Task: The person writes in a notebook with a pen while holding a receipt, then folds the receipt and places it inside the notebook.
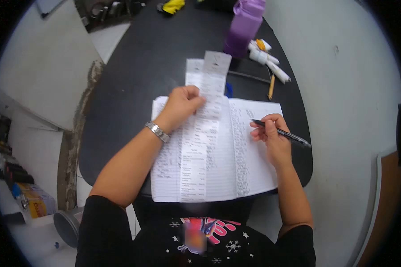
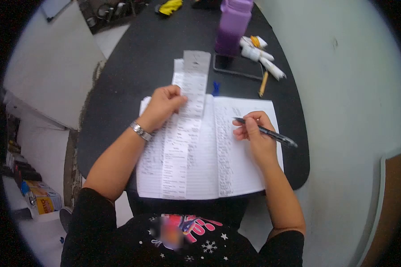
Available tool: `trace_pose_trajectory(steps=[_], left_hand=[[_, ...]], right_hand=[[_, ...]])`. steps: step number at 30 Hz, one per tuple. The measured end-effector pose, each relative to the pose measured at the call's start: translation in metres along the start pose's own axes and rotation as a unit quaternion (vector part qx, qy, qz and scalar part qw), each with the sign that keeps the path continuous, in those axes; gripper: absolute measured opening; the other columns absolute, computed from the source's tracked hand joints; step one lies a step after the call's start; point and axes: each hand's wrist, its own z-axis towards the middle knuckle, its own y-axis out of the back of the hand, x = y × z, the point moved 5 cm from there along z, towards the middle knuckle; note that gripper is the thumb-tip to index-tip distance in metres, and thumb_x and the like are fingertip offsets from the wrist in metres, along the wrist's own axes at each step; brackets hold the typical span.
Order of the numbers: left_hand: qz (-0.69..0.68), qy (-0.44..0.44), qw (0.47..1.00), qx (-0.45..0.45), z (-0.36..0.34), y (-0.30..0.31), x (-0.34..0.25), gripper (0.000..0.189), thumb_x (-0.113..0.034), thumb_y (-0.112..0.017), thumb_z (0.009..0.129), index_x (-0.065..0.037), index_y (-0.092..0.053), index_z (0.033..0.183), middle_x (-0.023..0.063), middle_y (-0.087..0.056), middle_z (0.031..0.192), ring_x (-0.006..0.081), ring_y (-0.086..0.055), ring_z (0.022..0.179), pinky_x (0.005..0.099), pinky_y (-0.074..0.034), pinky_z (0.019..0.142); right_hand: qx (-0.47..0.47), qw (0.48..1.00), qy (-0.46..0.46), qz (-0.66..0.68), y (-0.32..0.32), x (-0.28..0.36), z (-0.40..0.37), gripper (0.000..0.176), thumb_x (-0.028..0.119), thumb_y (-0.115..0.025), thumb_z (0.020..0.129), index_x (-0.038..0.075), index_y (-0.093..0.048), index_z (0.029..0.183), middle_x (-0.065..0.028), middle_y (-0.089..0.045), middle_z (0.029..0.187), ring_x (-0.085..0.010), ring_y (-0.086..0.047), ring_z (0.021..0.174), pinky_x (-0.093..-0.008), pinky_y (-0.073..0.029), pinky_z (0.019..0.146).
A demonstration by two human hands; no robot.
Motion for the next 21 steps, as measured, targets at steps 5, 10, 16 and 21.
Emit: trace_pose_trajectory(steps=[5, 10, 16, 21], left_hand=[[-0.06, 0.019, 0.998, 0.009, 0.001, 0.001, 0.004, 0.009, -0.008, -0.063, 0.083, -0.005, -0.06, 0.076, 0.0002, -0.06, 0.071, 0.0041, -0.051, 0.059, 0.0197, -0.043, 0.055], [-0.064, 0.028, 0.997, 0.021, 0.003, 0.001, 0.005, 0.011, -0.009, -0.062, 0.085, -0.003, -0.06, 0.076, 0.0022, -0.062, 0.076, 0.0064, -0.057, 0.064, 0.0212, -0.05, 0.061], [-0.07, 0.051, 0.996, 0.022, 0.0, 0.0, 0.001, 0.012, -0.011, -0.061, 0.086, -0.001, -0.061, 0.079, 0.0056, -0.064, 0.079, 0.0087, -0.06, 0.069, 0.0231, -0.052, 0.065], [-0.113, 0.048, 0.992, 0.022, 0.0, -0.001, 0.003, 0.012, -0.01, -0.06, 0.086, 0.001, -0.063, 0.082, 0.008, -0.065, 0.082, 0.0116, -0.062, 0.071, 0.0239, -0.052, 0.068]], right_hand=[[0.173, 0.98, 0.041, -0.094, -0.04, 0.05, 0.028, 0.023, 0.024, -0.045, 0.098, 0.003, -0.055, 0.098, -0.012, -0.067, 0.085, -0.0128, -0.065, 0.073, -0.0237, -0.053, 0.063], [0.246, 0.909, 0.128, -0.31, -0.067, 0.092, 0.028, 0.015, 0.018, -0.059, 0.089, 0.002, -0.059, 0.091, -0.0084, -0.065, 0.081, -0.0139, -0.063, 0.074, -0.0257, -0.05, 0.066], [0.254, 0.9, 0.133, -0.329, -0.066, 0.101, 0.045, 0.015, 0.011, -0.067, 0.082, 0.002, -0.058, 0.09, -0.0089, -0.062, 0.083, -0.0151, -0.061, 0.079, -0.0268, -0.048, 0.072], [0.204, 0.938, 0.109, -0.259, -0.073, 0.035, 0.067, 0.018, 0.008, -0.068, 0.08, 0.004, -0.053, 0.089, -0.0049, -0.06, 0.082, -0.0113, -0.056, 0.075, -0.0248, -0.046, 0.069]])
